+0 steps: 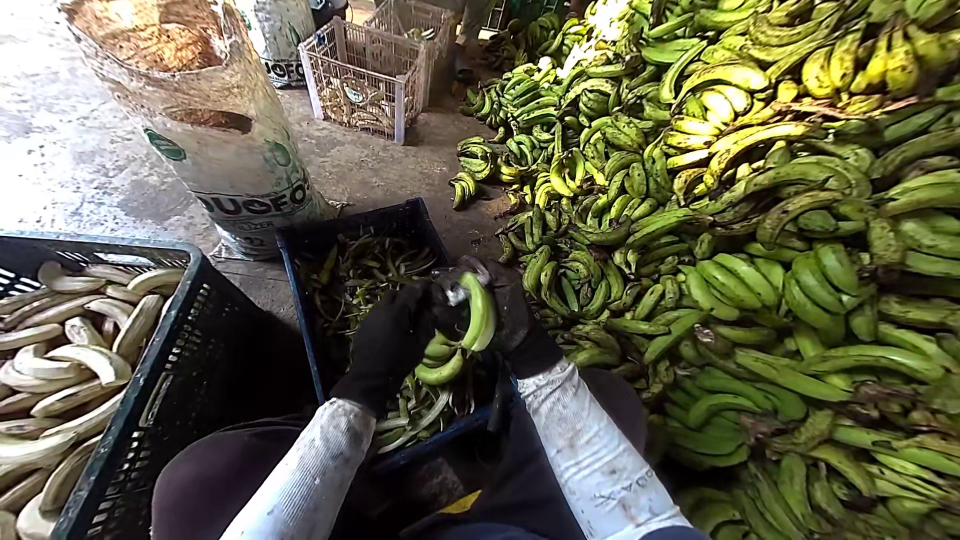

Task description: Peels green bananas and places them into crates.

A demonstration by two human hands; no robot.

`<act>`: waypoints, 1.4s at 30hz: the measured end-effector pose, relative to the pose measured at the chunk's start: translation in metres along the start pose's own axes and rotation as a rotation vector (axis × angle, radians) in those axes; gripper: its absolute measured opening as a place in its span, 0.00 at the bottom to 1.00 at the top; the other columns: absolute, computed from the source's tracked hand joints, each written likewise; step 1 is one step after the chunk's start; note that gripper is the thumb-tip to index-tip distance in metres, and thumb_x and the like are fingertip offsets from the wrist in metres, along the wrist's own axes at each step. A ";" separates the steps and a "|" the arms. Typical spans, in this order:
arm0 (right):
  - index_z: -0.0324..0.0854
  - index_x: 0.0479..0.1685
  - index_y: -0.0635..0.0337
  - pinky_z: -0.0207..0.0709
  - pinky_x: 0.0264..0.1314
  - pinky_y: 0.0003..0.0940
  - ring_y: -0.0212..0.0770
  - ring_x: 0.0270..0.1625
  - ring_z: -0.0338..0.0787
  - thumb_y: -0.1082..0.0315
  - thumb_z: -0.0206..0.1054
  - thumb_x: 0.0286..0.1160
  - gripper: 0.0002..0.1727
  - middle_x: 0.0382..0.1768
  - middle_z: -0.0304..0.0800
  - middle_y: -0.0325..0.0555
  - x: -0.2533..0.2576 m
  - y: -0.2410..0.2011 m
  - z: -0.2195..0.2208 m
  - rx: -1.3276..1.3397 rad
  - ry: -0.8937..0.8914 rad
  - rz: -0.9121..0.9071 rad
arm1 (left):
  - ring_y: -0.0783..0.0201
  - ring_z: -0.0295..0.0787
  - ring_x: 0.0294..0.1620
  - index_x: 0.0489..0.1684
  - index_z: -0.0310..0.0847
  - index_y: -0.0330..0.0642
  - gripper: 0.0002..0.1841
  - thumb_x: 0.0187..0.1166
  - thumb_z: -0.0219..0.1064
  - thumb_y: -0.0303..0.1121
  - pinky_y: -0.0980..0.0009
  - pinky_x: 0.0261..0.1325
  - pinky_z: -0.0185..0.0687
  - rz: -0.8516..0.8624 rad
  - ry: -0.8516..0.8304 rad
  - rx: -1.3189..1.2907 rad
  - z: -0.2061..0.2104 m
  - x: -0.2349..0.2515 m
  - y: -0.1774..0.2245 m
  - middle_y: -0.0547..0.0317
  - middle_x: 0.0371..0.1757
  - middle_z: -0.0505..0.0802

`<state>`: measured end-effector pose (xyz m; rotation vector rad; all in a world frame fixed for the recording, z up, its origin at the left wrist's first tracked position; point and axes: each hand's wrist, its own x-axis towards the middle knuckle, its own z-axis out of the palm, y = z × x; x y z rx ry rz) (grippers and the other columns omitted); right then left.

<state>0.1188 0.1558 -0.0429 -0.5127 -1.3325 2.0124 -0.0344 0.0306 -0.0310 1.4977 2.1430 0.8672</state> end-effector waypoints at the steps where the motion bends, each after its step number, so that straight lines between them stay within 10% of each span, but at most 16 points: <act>1: 0.83 0.47 0.51 0.85 0.35 0.31 0.31 0.32 0.86 0.57 0.49 0.88 0.16 0.32 0.86 0.38 -0.001 0.000 0.005 0.043 0.027 0.040 | 0.43 0.89 0.59 0.77 0.77 0.51 0.25 0.87 0.60 0.53 0.37 0.60 0.82 -0.091 0.018 -0.060 -0.004 0.004 -0.003 0.43 0.61 0.90; 5: 0.83 0.46 0.54 0.82 0.23 0.28 0.33 0.21 0.82 0.53 0.48 0.86 0.20 0.24 0.83 0.40 -0.004 -0.004 0.000 0.168 0.034 0.171 | 0.53 0.89 0.53 0.73 0.80 0.57 0.25 0.87 0.57 0.58 0.40 0.56 0.81 -0.220 0.045 -0.242 -0.029 0.000 -0.015 0.54 0.56 0.92; 9: 0.83 0.41 0.52 0.81 0.20 0.26 0.31 0.19 0.82 0.53 0.48 0.87 0.20 0.22 0.84 0.39 -0.003 -0.007 -0.013 0.220 0.130 0.180 | 0.65 0.90 0.53 0.75 0.80 0.57 0.27 0.84 0.59 0.60 0.53 0.58 0.87 0.067 -0.072 -0.252 -0.031 -0.013 -0.025 0.61 0.58 0.92; 14: 0.79 0.48 0.55 0.80 0.30 0.24 0.28 0.25 0.81 0.62 0.47 0.92 0.14 0.27 0.82 0.37 -0.017 -0.004 -0.014 0.026 0.214 0.102 | 0.44 0.89 0.62 0.79 0.79 0.52 0.32 0.84 0.54 0.61 0.40 0.63 0.82 0.393 -0.182 -0.010 -0.008 -0.029 -0.007 0.46 0.63 0.91; 16: 0.74 0.60 0.64 0.83 0.42 0.29 0.31 0.38 0.86 0.66 0.45 0.92 0.15 0.40 0.86 0.43 -0.017 0.024 -0.043 0.078 -0.133 -0.081 | 0.42 0.90 0.58 0.79 0.79 0.53 0.29 0.84 0.56 0.57 0.41 0.59 0.84 0.317 -0.138 0.045 0.003 -0.030 0.000 0.45 0.60 0.92; 23: 0.82 0.51 0.55 0.83 0.34 0.31 0.33 0.31 0.84 0.58 0.50 0.91 0.16 0.33 0.85 0.42 -0.021 0.004 0.010 -0.073 0.162 0.078 | 0.39 0.88 0.58 0.79 0.76 0.48 0.26 0.84 0.65 0.47 0.37 0.60 0.82 -0.181 0.093 0.029 -0.005 -0.004 -0.005 0.38 0.62 0.88; 30: 0.80 0.38 0.55 0.77 0.17 0.29 0.35 0.19 0.82 0.45 0.48 0.88 0.25 0.22 0.79 0.41 -0.009 0.007 0.003 0.531 -0.001 0.347 | 0.45 0.89 0.58 0.79 0.76 0.48 0.28 0.83 0.64 0.50 0.43 0.61 0.85 0.010 0.125 -0.041 0.005 -0.010 -0.021 0.43 0.61 0.89; 36: 0.82 0.44 0.59 0.81 0.17 0.28 0.37 0.18 0.85 0.45 0.57 0.80 0.24 0.23 0.84 0.45 -0.011 0.012 0.006 0.685 -0.137 0.444 | 0.43 0.86 0.65 0.78 0.75 0.43 0.26 0.87 0.63 0.48 0.40 0.68 0.79 -0.155 0.194 -0.161 -0.003 0.002 -0.029 0.40 0.66 0.87; 39: 0.82 0.42 0.52 0.80 0.18 0.25 0.31 0.19 0.83 0.48 0.48 0.86 0.22 0.24 0.83 0.38 -0.007 -0.002 0.006 0.401 0.074 0.245 | 0.44 0.88 0.61 0.75 0.76 0.47 0.26 0.86 0.61 0.54 0.38 0.62 0.82 -0.171 0.014 -0.026 -0.038 -0.007 -0.023 0.43 0.63 0.88; 42: 0.82 0.52 0.51 0.85 0.32 0.33 0.35 0.32 0.88 0.47 0.49 0.87 0.21 0.36 0.88 0.41 0.007 0.002 0.004 0.246 0.359 0.145 | 0.44 0.91 0.46 0.51 0.83 0.49 0.22 0.81 0.63 0.59 0.37 0.46 0.84 -0.256 -0.380 0.322 -0.061 -0.017 -0.021 0.48 0.42 0.91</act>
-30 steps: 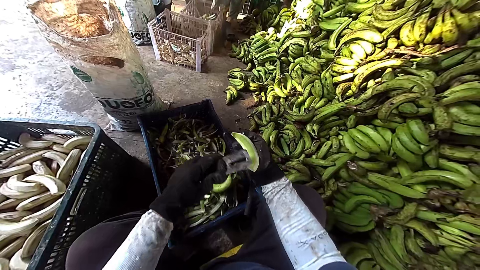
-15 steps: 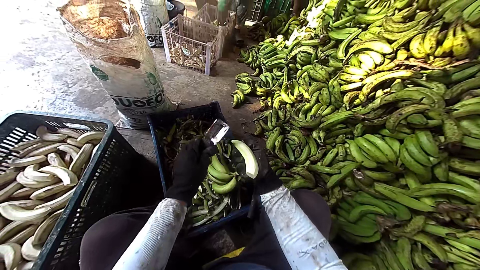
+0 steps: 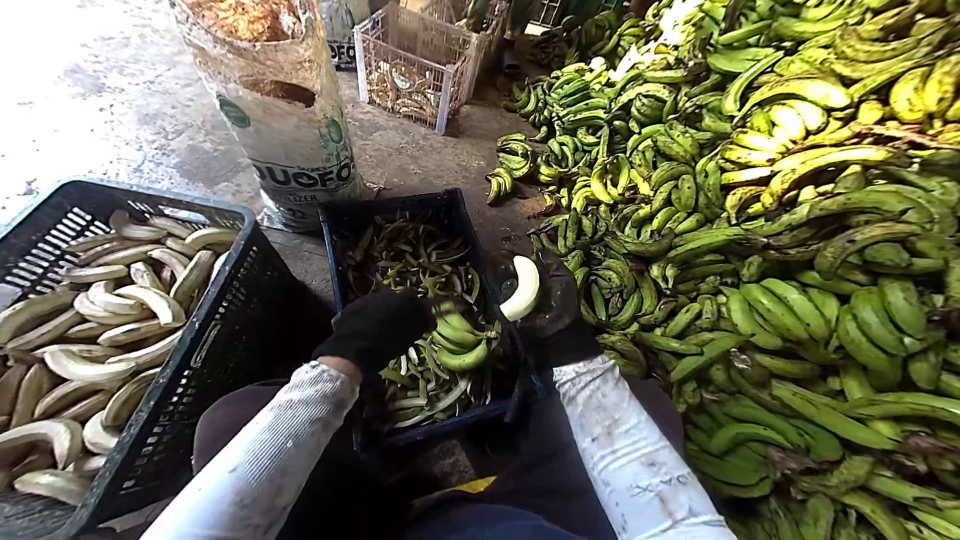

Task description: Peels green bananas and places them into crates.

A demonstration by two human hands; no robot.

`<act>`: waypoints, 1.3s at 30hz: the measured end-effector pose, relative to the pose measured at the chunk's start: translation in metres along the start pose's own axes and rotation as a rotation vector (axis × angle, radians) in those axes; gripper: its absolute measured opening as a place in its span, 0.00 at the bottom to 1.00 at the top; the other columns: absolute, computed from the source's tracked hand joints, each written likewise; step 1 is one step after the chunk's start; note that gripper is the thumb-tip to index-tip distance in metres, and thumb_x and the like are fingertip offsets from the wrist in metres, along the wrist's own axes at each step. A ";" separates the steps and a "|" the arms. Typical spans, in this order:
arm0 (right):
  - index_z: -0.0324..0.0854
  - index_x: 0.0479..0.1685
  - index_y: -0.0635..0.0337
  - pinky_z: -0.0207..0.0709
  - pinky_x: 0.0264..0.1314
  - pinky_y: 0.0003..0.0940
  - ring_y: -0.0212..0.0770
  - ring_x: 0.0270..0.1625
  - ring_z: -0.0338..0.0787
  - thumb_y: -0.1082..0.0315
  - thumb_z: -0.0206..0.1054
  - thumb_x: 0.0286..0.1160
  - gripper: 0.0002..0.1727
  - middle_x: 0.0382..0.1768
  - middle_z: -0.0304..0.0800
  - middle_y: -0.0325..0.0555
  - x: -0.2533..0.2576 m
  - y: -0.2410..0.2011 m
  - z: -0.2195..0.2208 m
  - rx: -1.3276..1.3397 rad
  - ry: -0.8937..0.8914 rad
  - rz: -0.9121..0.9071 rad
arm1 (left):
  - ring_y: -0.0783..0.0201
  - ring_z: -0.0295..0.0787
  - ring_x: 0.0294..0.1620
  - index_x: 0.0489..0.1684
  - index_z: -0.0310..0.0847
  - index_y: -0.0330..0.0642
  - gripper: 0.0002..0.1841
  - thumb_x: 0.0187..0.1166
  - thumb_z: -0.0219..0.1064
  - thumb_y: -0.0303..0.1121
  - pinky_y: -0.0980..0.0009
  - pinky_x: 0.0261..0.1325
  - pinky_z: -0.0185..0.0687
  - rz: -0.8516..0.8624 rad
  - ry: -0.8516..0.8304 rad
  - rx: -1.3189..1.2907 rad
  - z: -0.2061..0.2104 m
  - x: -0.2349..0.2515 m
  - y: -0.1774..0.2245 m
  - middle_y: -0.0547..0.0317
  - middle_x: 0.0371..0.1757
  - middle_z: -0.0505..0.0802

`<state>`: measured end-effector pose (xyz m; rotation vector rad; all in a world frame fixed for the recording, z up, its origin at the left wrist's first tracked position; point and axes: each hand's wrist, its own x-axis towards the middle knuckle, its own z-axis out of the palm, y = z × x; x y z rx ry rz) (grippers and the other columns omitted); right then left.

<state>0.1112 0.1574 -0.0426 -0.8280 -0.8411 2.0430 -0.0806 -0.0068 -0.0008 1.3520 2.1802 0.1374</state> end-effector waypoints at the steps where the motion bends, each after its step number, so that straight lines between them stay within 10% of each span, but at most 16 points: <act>1: 0.81 0.53 0.51 0.85 0.36 0.37 0.37 0.35 0.88 0.49 0.51 0.86 0.19 0.37 0.88 0.42 0.006 0.007 -0.003 -0.037 0.031 0.004 | 0.41 0.91 0.49 0.51 0.84 0.47 0.24 0.80 0.64 0.59 0.34 0.48 0.82 -0.035 -0.134 0.111 0.003 -0.002 -0.004 0.45 0.44 0.92; 4: 0.77 0.61 0.57 0.85 0.45 0.43 0.41 0.42 0.87 0.55 0.46 0.91 0.19 0.43 0.86 0.47 0.019 0.053 -0.014 -0.169 0.047 0.077 | 0.30 0.84 0.65 0.61 0.84 0.35 0.28 0.77 0.68 0.52 0.25 0.61 0.74 -0.131 -0.420 0.242 0.022 -0.013 -0.009 0.31 0.59 0.89; 8: 0.70 0.57 0.59 0.80 0.32 0.40 0.42 0.31 0.82 0.60 0.45 0.91 0.14 0.36 0.78 0.49 0.029 0.130 0.029 -0.238 0.227 0.269 | 0.30 0.81 0.69 0.58 0.85 0.31 0.25 0.79 0.69 0.49 0.28 0.67 0.71 -0.079 -0.531 0.208 0.041 -0.025 -0.002 0.30 0.64 0.87; 14: 0.73 0.50 0.52 0.82 0.36 0.37 0.38 0.35 0.85 0.52 0.44 0.89 0.17 0.36 0.83 0.42 0.042 0.129 0.210 -0.134 -0.322 0.352 | 0.32 0.82 0.69 0.53 0.86 0.28 0.24 0.78 0.70 0.46 0.30 0.66 0.72 -0.003 -0.532 0.165 0.038 -0.028 0.005 0.31 0.63 0.88; 17: 0.70 0.69 0.52 0.81 0.45 0.37 0.39 0.48 0.84 0.49 0.45 0.91 0.22 0.52 0.81 0.46 0.044 0.103 0.265 -0.415 -0.399 0.242 | 0.33 0.73 0.79 0.67 0.78 0.25 0.22 0.85 0.64 0.37 0.34 0.75 0.65 -0.038 -0.525 0.115 0.010 -0.047 0.008 0.30 0.74 0.81; 22: 0.73 0.78 0.57 0.76 0.72 0.61 0.59 0.73 0.81 0.64 0.58 0.89 0.22 0.77 0.76 0.58 0.033 0.065 0.167 -1.589 -0.700 -0.512 | 0.32 0.82 0.69 0.56 0.85 0.32 0.24 0.80 0.67 0.48 0.30 0.68 0.72 -0.051 -0.384 0.019 0.027 -0.017 -0.022 0.32 0.61 0.89; 27: 0.72 0.84 0.32 0.37 0.83 0.82 0.68 0.94 0.43 0.46 0.64 0.81 0.30 0.93 0.51 0.53 0.010 0.071 0.014 -2.304 -0.994 0.003 | 0.34 0.82 0.70 0.61 0.82 0.33 0.24 0.83 0.65 0.48 0.32 0.69 0.73 -0.093 -0.359 0.007 0.016 -0.021 -0.032 0.34 0.62 0.88; 33: 0.57 0.92 0.27 0.23 0.86 0.81 0.63 0.96 0.32 0.55 0.76 0.69 0.47 0.97 0.39 0.40 0.003 0.093 -0.082 -2.428 -1.010 -0.063 | 0.37 0.85 0.65 0.64 0.81 0.40 0.28 0.83 0.60 0.56 0.31 0.62 0.76 -0.235 -0.216 -0.082 0.011 -0.008 -0.033 0.38 0.60 0.90; 35: 0.62 0.89 0.23 0.34 0.86 0.80 0.66 0.95 0.39 0.67 0.69 0.76 0.41 0.95 0.47 0.43 0.015 0.099 -0.081 -2.353 -0.961 -0.120 | 0.40 0.87 0.64 0.64 0.82 0.45 0.28 0.84 0.57 0.60 0.33 0.61 0.79 -0.247 -0.150 -0.157 0.008 -0.001 -0.032 0.42 0.59 0.91; 39: 0.75 0.81 0.30 0.51 0.84 0.74 0.70 0.91 0.50 0.59 0.68 0.77 0.29 0.91 0.57 0.55 0.028 0.097 -0.066 -2.190 -0.945 -0.119 | 0.47 0.91 0.52 0.67 0.80 0.49 0.24 0.89 0.53 0.57 0.39 0.56 0.83 -0.159 0.073 -0.477 0.011 0.008 -0.041 0.47 0.51 0.92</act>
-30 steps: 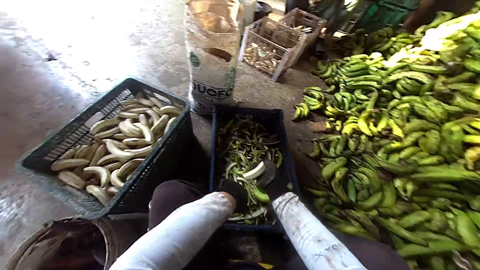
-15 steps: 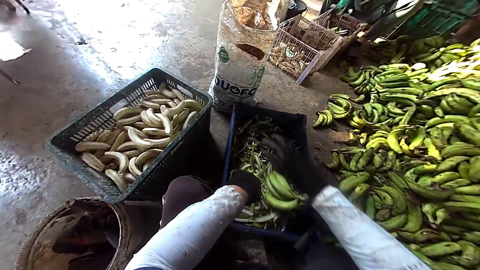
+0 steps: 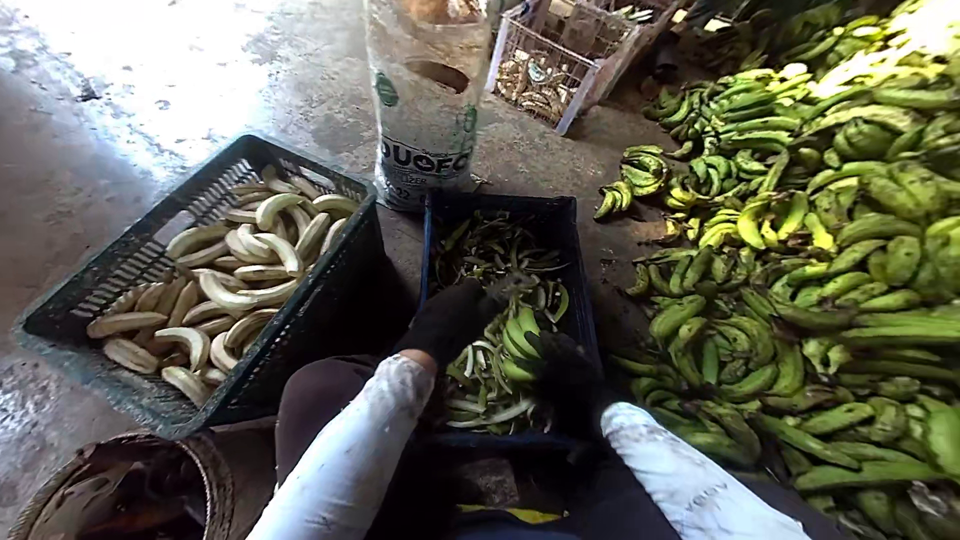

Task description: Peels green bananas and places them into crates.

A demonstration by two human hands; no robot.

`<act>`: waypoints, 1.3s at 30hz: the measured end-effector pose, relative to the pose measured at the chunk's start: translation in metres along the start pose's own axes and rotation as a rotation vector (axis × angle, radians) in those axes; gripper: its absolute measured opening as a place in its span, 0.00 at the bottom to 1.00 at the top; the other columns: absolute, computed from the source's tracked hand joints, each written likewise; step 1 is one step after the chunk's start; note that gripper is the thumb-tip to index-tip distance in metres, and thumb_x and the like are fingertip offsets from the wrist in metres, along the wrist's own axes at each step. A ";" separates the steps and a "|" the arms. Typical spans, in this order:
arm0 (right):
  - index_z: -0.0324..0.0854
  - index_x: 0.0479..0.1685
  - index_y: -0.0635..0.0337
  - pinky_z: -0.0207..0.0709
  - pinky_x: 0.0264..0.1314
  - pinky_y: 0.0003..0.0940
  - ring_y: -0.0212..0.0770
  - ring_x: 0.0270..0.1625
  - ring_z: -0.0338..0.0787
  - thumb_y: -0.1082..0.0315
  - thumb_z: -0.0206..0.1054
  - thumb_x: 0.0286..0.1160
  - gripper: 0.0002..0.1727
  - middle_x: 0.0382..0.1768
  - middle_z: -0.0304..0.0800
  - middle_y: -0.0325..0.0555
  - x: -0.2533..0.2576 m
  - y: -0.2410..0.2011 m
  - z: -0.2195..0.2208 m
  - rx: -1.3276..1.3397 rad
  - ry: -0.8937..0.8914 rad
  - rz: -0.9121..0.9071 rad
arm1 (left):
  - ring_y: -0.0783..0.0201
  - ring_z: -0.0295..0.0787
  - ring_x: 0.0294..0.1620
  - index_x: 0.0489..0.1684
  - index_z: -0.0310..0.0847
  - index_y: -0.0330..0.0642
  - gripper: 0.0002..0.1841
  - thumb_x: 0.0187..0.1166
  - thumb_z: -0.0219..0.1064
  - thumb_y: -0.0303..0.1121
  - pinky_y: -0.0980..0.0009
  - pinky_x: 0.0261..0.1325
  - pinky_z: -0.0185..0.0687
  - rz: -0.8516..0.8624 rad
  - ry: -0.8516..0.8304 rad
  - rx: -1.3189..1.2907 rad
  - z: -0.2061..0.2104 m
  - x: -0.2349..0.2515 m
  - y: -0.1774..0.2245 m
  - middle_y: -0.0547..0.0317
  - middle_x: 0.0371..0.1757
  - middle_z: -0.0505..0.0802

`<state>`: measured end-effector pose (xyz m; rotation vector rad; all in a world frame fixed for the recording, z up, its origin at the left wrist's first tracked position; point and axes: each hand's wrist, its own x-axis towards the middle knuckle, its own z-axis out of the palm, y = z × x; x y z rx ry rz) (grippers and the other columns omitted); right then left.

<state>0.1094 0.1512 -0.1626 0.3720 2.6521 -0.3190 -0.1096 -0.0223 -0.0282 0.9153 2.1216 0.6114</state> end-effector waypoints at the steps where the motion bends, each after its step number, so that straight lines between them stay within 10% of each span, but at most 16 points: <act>1: 0.77 0.80 0.35 0.53 0.85 0.71 0.69 0.90 0.55 0.57 0.70 0.74 0.30 0.89 0.60 0.58 0.002 0.002 -0.004 0.050 0.030 -0.023 | 0.49 0.91 0.49 0.69 0.80 0.52 0.25 0.89 0.53 0.58 0.41 0.54 0.85 0.032 0.054 -0.142 0.003 0.001 -0.003 0.48 0.50 0.93; 7: 0.69 0.82 0.57 0.80 0.72 0.41 0.42 0.66 0.87 0.61 0.71 0.75 0.34 0.68 0.84 0.55 0.012 -0.010 -0.031 1.007 0.358 0.193 | 0.64 0.82 0.35 0.78 0.72 0.60 0.28 0.89 0.48 0.63 0.64 0.37 0.82 0.026 0.159 -0.862 0.031 0.014 -0.004 0.58 0.45 0.88; 13: 0.68 0.77 0.62 0.78 0.29 0.23 0.27 0.28 0.81 0.75 0.71 0.71 0.31 0.42 0.86 0.44 0.010 -0.042 -0.068 1.396 0.798 0.244 | 0.61 0.86 0.35 0.69 0.74 0.42 0.28 0.93 0.43 0.57 0.63 0.41 0.87 -0.175 0.067 -1.123 0.076 0.023 0.008 0.53 0.40 0.86; 18: 0.75 0.67 0.55 0.83 0.32 0.29 0.31 0.30 0.84 0.69 0.72 0.68 0.25 0.41 0.87 0.41 0.002 -0.046 -0.101 1.401 0.919 -0.039 | 0.57 0.88 0.36 0.65 0.74 0.42 0.32 0.93 0.37 0.60 0.59 0.38 0.89 -0.179 0.066 -1.288 0.096 0.024 0.012 0.51 0.38 0.88; 20: 0.79 0.36 0.47 0.79 0.25 0.29 0.30 0.19 0.77 0.57 0.70 0.72 0.08 0.20 0.77 0.33 0.012 -0.041 -0.123 1.596 1.115 -0.439 | 0.60 0.83 0.27 0.52 0.74 0.43 0.29 0.94 0.36 0.58 0.61 0.32 0.86 -0.223 0.093 -1.447 0.108 0.030 0.011 0.56 0.28 0.83; 22: 0.82 0.31 0.43 0.83 0.33 0.33 0.28 0.21 0.79 0.56 0.63 0.78 0.09 0.17 0.77 0.26 0.019 -0.036 -0.172 1.811 1.086 -0.905 | 0.61 0.80 0.26 0.48 0.71 0.44 0.26 0.95 0.37 0.55 0.59 0.36 0.86 -0.293 0.092 -1.540 0.119 0.036 0.010 0.58 0.28 0.80; 27: 0.67 0.72 0.56 0.86 0.58 0.37 0.37 0.55 0.88 0.62 0.61 0.79 0.23 0.57 0.86 0.41 -0.013 -0.021 -0.230 1.575 1.120 -0.479 | 0.54 0.89 0.52 0.88 0.56 0.45 0.31 0.94 0.45 0.54 0.57 0.52 0.86 -0.154 0.088 -1.053 0.106 0.034 0.026 0.43 0.64 0.85; 33: 0.59 0.85 0.39 0.89 0.52 0.41 0.40 0.57 0.89 0.53 0.65 0.81 0.33 0.65 0.84 0.41 -0.052 -0.018 -0.183 1.462 1.121 -0.199 | 0.68 0.80 0.26 0.72 0.73 0.39 0.23 0.95 0.43 0.45 0.69 0.34 0.83 0.196 0.214 -1.002 0.083 0.008 0.046 0.60 0.30 0.83; 39: 0.65 0.81 0.43 0.89 0.42 0.39 0.42 0.48 0.92 0.54 0.69 0.78 0.31 0.58 0.88 0.44 -0.069 -0.022 -0.179 1.375 1.224 -0.001 | 0.71 0.79 0.24 0.62 0.78 0.37 0.26 0.91 0.45 0.51 0.69 0.36 0.86 0.638 0.106 -1.051 0.074 -0.034 0.071 0.69 0.24 0.81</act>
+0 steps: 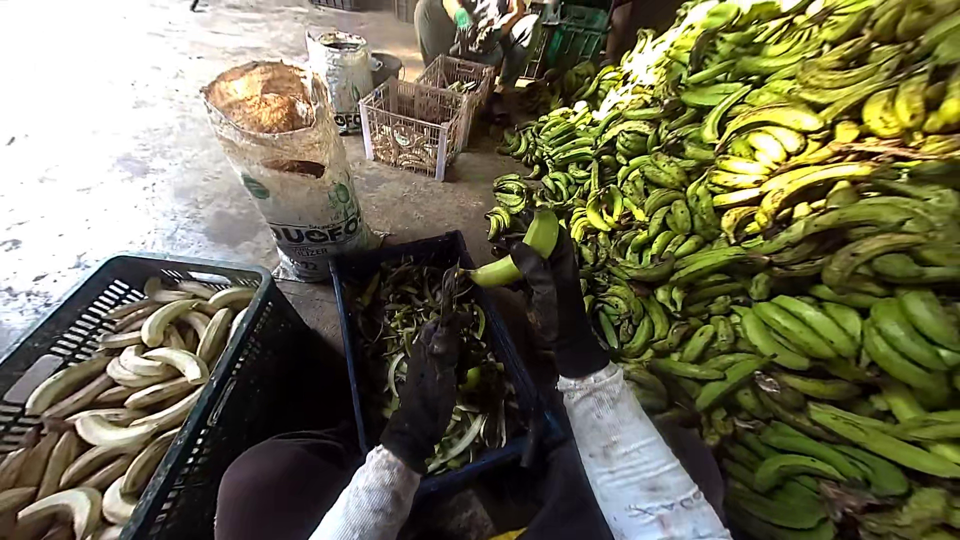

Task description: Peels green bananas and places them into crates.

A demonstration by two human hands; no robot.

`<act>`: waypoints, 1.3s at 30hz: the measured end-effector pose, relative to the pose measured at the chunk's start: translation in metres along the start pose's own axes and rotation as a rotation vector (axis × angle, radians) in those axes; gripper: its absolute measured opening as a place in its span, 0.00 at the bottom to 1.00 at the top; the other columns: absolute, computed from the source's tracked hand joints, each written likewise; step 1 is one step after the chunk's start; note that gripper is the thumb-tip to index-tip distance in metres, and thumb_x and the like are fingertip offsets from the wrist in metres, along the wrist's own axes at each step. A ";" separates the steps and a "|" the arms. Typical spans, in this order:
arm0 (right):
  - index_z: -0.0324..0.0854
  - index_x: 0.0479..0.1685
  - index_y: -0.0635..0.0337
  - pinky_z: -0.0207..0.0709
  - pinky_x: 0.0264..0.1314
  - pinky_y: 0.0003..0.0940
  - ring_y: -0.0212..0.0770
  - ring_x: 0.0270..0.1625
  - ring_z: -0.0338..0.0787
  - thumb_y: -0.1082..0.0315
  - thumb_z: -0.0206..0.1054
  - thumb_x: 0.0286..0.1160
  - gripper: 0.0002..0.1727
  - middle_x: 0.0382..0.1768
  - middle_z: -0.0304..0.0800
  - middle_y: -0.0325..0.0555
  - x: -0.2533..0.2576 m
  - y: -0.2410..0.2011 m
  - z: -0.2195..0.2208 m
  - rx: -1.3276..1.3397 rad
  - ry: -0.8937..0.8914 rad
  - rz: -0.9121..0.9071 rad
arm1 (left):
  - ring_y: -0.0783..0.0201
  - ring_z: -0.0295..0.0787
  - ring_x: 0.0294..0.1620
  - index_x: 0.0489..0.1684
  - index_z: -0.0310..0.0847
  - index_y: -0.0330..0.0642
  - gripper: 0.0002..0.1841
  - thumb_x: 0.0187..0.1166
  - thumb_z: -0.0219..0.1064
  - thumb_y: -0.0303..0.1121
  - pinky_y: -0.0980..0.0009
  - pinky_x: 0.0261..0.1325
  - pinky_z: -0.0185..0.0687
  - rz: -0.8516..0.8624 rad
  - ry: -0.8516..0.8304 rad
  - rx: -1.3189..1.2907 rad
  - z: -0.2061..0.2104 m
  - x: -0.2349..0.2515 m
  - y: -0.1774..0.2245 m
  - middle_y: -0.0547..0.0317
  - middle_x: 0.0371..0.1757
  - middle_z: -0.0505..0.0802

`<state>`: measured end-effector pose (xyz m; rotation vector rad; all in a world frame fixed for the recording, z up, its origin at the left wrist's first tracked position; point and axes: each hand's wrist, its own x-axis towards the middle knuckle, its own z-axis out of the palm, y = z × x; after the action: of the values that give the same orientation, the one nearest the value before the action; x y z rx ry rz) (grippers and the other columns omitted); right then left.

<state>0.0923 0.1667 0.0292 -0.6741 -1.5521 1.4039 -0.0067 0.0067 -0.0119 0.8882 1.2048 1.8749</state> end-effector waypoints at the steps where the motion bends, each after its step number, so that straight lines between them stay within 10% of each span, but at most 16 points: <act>1: 0.67 0.79 0.43 0.89 0.41 0.37 0.40 0.47 0.91 0.54 0.69 0.77 0.30 0.57 0.88 0.43 -0.003 -0.003 0.001 -0.014 0.006 -0.009 | 0.72 0.79 0.25 0.59 0.78 0.40 0.27 0.90 0.48 0.57 0.69 0.38 0.86 0.078 -0.036 -0.052 0.005 -0.001 0.010 0.70 0.24 0.81; 4: 0.68 0.78 0.42 0.88 0.40 0.34 0.37 0.45 0.91 0.53 0.71 0.75 0.31 0.54 0.88 0.41 -0.009 -0.013 0.004 0.028 0.005 -0.001 | 0.73 0.79 0.23 0.55 0.81 0.46 0.30 0.86 0.50 0.64 0.72 0.33 0.84 0.145 -0.038 -0.080 0.021 -0.002 0.025 0.70 0.23 0.82; 9: 0.64 0.81 0.41 0.90 0.43 0.40 0.43 0.47 0.92 0.54 0.69 0.75 0.33 0.53 0.89 0.47 0.005 -0.028 0.000 0.384 -0.170 0.092 | 0.68 0.78 0.25 0.73 0.72 0.42 0.32 0.91 0.38 0.59 0.69 0.28 0.80 -0.447 -0.148 0.198 -0.003 -0.013 -0.024 0.62 0.31 0.82; 15: 0.81 0.62 0.45 0.83 0.25 0.27 0.30 0.24 0.84 0.49 0.52 0.88 0.18 0.28 0.86 0.36 0.011 -0.019 -0.007 0.297 -0.129 0.250 | 0.75 0.87 0.43 0.73 0.78 0.50 0.23 0.87 0.59 0.51 0.72 0.48 0.84 -0.127 -0.215 0.419 -0.017 0.005 0.033 0.67 0.50 0.91; 19: 0.82 0.52 0.46 0.82 0.25 0.27 0.30 0.23 0.84 0.48 0.48 0.90 0.19 0.26 0.86 0.37 0.006 -0.007 0.000 0.414 -0.172 0.286 | 0.69 0.86 0.64 0.76 0.80 0.57 0.28 0.85 0.55 0.60 0.57 0.69 0.82 0.033 -0.373 0.835 -0.029 0.020 0.057 0.64 0.67 0.89; 22: 0.79 0.62 0.45 0.85 0.30 0.28 0.31 0.28 0.87 0.50 0.44 0.91 0.20 0.30 0.87 0.38 -0.002 0.005 0.007 0.466 -0.247 0.254 | 0.61 0.88 0.61 0.76 0.80 0.58 0.30 0.84 0.53 0.63 0.49 0.65 0.83 0.079 -0.370 0.994 -0.036 0.031 0.049 0.59 0.62 0.91; 28: 0.79 0.50 0.56 0.83 0.23 0.27 0.34 0.23 0.86 0.51 0.39 0.94 0.24 0.29 0.85 0.45 -0.031 0.025 0.030 0.640 -0.216 0.443 | 0.37 0.84 0.66 0.79 0.78 0.57 0.27 0.79 0.70 0.46 0.36 0.66 0.77 0.022 -0.026 1.304 -0.042 0.051 0.041 0.41 0.66 0.88; 33: 0.79 0.56 0.59 0.84 0.19 0.29 0.36 0.20 0.86 0.45 0.47 0.89 0.26 0.27 0.85 0.48 -0.038 0.035 0.014 0.703 -0.268 0.449 | 0.42 0.89 0.55 0.77 0.76 0.49 0.29 0.84 0.64 0.56 0.37 0.57 0.83 0.099 0.169 1.052 -0.060 0.063 0.039 0.41 0.59 0.89; 39: 0.81 0.58 0.53 0.85 0.29 0.29 0.32 0.28 0.87 0.50 0.54 0.86 0.19 0.30 0.88 0.40 -0.018 0.028 0.003 0.360 -0.018 0.088 | 0.68 0.88 0.41 0.66 0.83 0.55 0.21 0.85 0.61 0.55 0.58 0.47 0.87 -0.018 -0.275 0.751 -0.039 0.028 0.044 0.65 0.43 0.92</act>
<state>0.0927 0.1557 -0.0027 -0.5148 -1.2493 1.7046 -0.0624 0.0010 0.0212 1.4603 1.7505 1.2098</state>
